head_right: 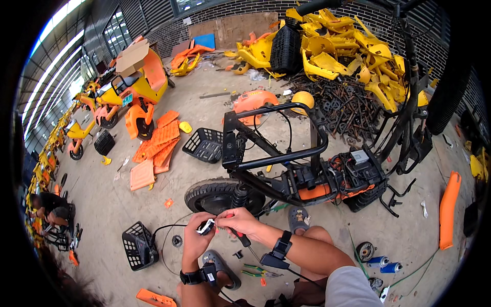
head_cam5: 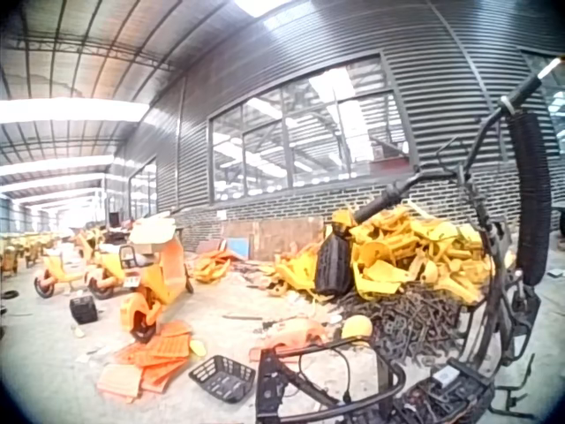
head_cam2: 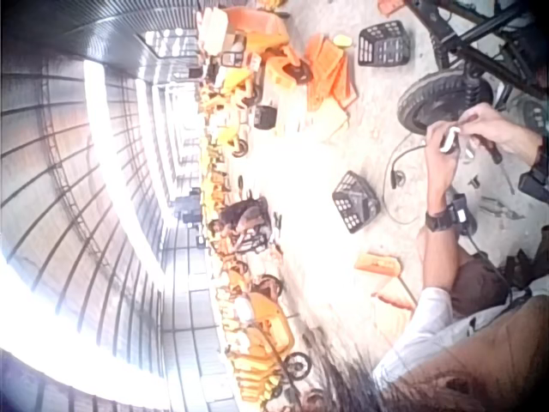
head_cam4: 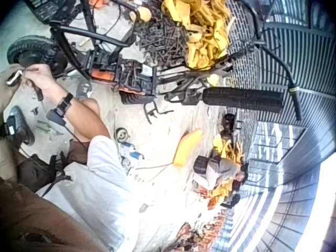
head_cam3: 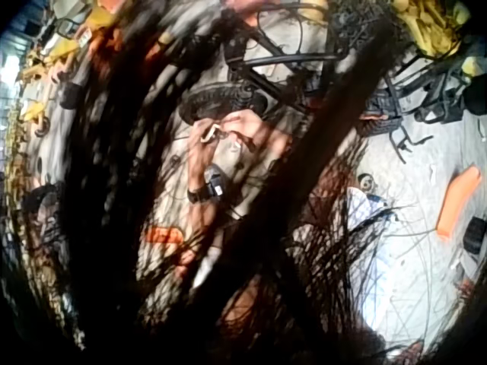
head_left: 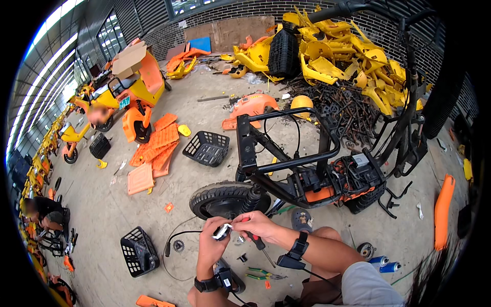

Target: The person uses a screwdriver and pliers to disassemble a black circular component, removing a metal cover and manipulating internal wires.

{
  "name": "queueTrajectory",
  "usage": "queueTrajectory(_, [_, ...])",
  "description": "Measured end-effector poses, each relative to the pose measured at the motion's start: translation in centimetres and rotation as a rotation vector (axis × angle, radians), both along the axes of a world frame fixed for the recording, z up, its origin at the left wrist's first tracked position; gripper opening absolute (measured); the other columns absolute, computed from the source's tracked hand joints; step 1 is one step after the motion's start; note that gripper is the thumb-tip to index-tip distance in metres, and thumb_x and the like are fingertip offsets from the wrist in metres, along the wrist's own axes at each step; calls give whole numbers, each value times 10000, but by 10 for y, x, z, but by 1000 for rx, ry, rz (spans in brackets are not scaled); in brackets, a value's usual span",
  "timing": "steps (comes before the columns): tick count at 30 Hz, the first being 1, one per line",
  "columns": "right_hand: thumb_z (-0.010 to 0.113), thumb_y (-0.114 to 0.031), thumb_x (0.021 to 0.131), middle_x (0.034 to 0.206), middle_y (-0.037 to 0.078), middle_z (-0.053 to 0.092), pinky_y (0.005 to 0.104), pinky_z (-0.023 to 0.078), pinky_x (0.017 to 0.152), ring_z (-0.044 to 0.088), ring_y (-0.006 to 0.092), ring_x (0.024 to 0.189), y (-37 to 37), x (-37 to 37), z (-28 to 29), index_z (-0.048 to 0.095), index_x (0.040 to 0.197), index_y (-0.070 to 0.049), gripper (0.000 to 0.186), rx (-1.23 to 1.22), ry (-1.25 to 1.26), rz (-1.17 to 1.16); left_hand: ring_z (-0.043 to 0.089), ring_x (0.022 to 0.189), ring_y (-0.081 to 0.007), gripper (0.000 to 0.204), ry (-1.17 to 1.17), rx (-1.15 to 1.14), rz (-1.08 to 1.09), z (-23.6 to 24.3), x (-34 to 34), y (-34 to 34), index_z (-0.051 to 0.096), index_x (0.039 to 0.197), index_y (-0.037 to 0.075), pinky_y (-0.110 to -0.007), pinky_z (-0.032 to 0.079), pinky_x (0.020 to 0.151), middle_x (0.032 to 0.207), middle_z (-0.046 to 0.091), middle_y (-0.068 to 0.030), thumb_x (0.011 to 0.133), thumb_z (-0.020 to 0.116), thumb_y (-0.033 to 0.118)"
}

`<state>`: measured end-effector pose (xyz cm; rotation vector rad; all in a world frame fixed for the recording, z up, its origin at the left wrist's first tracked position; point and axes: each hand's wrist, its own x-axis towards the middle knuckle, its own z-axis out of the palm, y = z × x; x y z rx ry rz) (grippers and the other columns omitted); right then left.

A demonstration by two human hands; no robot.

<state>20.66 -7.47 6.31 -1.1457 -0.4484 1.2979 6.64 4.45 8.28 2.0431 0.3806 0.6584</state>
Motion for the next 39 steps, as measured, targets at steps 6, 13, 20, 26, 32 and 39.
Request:
queueTrajectory(6, [694,-199,879,760,7,647,218,425,454,546,55,544,2,2,-8,698,923,-28,177,-32,-57,6,620,966,-265,348,12,-1,-7,-2,0,0,686,1022,40,-332,484,868,1020,634,-110,702,666,-95])
queueTrajectory(13, [697,-206,870,712,1,640,214,413,433,546,53,531,3,3,-9,716,935,-33,186,-16,-153,5,626,960,-238,362,20,47,-6,-5,0,2,676,1018,22,-310,490,851,1027,636,-106,681,681,-111])
queueTrajectory(20, [696,-199,884,718,10,638,216,411,446,538,56,540,1,2,-6,701,937,-27,181,14,-40,-3,630,947,-217,351,-5,6,-7,-10,0,3,669,1015,20,-297,496,834,1039,628,-101,689,684,-111])
queueTrajectory(26, [676,-212,900,727,11,641,212,408,451,531,53,535,-1,1,5,695,923,-28,186,2,18,29,629,944,-205,353,-21,16,15,-10,-1,4,670,1012,23,-293,495,834,1035,626,-98,688,682,-118])
queueTrajectory(32, [673,-200,888,731,10,648,209,406,445,530,51,526,3,0,-3,709,914,-30,176,-21,-152,-1,631,946,-205,346,-10,41,6,-11,0,4,672,1004,23,-293,498,827,1028,629,-94,687,686,-116])
queueTrajectory(39, [688,-196,886,744,31,659,213,411,437,531,53,524,2,2,-6,688,966,-36,179,-1,60,18,633,925,-186,315,-19,13,2,-9,2,2,672,998,23,-284,501,811,1023,634,-85,710,704,-102])
